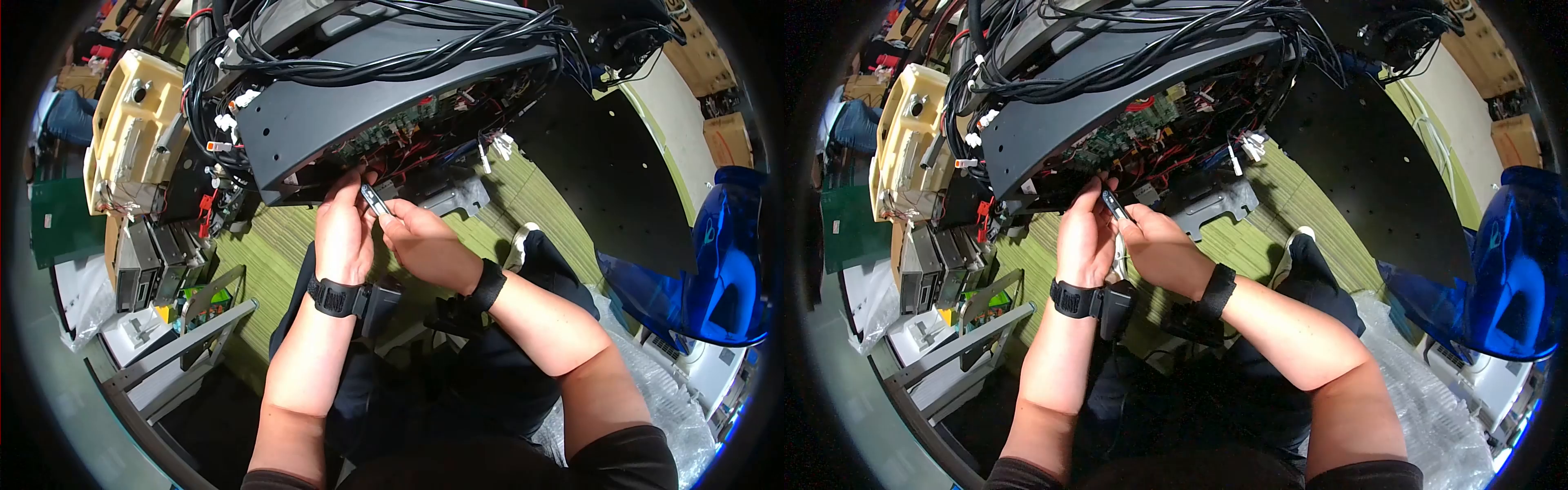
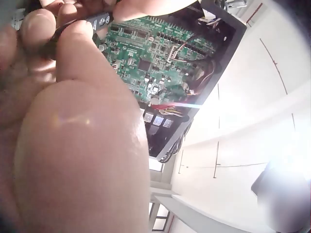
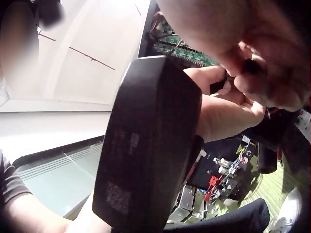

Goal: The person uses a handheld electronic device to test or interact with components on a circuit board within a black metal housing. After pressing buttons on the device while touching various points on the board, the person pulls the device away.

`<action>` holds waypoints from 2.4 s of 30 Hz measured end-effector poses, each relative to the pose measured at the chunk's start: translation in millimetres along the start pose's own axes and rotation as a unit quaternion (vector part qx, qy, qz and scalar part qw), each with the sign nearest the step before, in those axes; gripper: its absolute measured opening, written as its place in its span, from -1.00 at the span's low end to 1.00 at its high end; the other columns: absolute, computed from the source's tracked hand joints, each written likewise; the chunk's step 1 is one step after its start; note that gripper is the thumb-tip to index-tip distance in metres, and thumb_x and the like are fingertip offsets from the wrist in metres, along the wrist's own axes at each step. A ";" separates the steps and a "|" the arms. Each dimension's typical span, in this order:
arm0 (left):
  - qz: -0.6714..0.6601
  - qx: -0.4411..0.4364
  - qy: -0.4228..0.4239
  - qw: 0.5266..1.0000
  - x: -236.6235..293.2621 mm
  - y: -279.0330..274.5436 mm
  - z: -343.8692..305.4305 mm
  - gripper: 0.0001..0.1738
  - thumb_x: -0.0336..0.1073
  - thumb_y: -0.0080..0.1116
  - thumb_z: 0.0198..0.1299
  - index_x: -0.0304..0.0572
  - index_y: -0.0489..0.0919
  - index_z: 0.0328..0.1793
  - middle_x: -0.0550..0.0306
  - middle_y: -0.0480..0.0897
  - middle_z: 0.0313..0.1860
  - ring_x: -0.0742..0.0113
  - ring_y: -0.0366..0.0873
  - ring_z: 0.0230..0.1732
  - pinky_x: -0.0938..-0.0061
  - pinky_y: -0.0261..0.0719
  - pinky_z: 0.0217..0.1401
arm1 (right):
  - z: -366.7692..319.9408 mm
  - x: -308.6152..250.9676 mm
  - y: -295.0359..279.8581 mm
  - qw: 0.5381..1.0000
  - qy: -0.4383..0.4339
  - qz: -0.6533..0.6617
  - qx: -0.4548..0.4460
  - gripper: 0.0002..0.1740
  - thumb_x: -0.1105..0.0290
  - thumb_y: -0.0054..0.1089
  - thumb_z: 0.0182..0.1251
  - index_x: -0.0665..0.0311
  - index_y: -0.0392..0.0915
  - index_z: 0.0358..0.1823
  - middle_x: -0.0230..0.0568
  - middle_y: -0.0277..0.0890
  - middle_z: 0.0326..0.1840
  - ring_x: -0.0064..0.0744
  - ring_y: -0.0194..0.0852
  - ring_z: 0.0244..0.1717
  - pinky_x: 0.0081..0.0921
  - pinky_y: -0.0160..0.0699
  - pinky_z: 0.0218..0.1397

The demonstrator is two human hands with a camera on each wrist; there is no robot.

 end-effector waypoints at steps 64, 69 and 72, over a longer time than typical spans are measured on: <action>-0.021 0.022 0.005 1.000 -11.7 -2.9 1.9 -0.71 -0.19 -0.07 0.38 -0.27 0.54 -0.10 0.18 0.56 -0.35 0.48 0.45 -0.35 0.63 0.44 -0.31 | -5.4 -1.0 6.9 0.998 -0.061 0.027 -0.017 -0.53 0.42 -0.23 0.34 0.41 0.20 0.27 0.12 0.53 -0.22 -0.03 0.53 -0.27 -0.25 0.44 -0.16; -0.020 0.032 0.013 0.999 -10.2 -1.4 1.2 -0.71 -0.19 -0.08 0.38 -0.27 0.54 -0.10 0.17 0.55 -0.34 0.49 0.44 -0.35 0.64 0.42 -0.28 | -9.8 -9.4 0.3 0.996 -0.086 -0.038 0.009 -0.56 0.45 -0.21 0.33 0.39 0.25 0.23 0.07 0.53 -0.29 -0.04 0.52 -0.29 -0.27 0.45 -0.20; -0.026 0.024 0.010 0.999 -12.3 -0.1 2.9 -0.72 -0.20 -0.10 0.39 -0.27 0.53 -0.09 0.16 0.55 -0.34 0.49 0.43 -0.35 0.64 0.41 -0.25 | -14.9 -23.6 -5.9 0.990 -0.107 -0.092 0.022 -0.56 0.46 -0.20 0.31 0.36 0.26 0.23 0.10 0.51 -0.25 0.01 0.49 -0.27 -0.23 0.45 -0.20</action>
Point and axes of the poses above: each hand's wrist, its own z-axis towards the middle knuckle, its own y-axis out of the palm, x = y × z, the point moved 10 cm from there along z, towards the middle knuckle
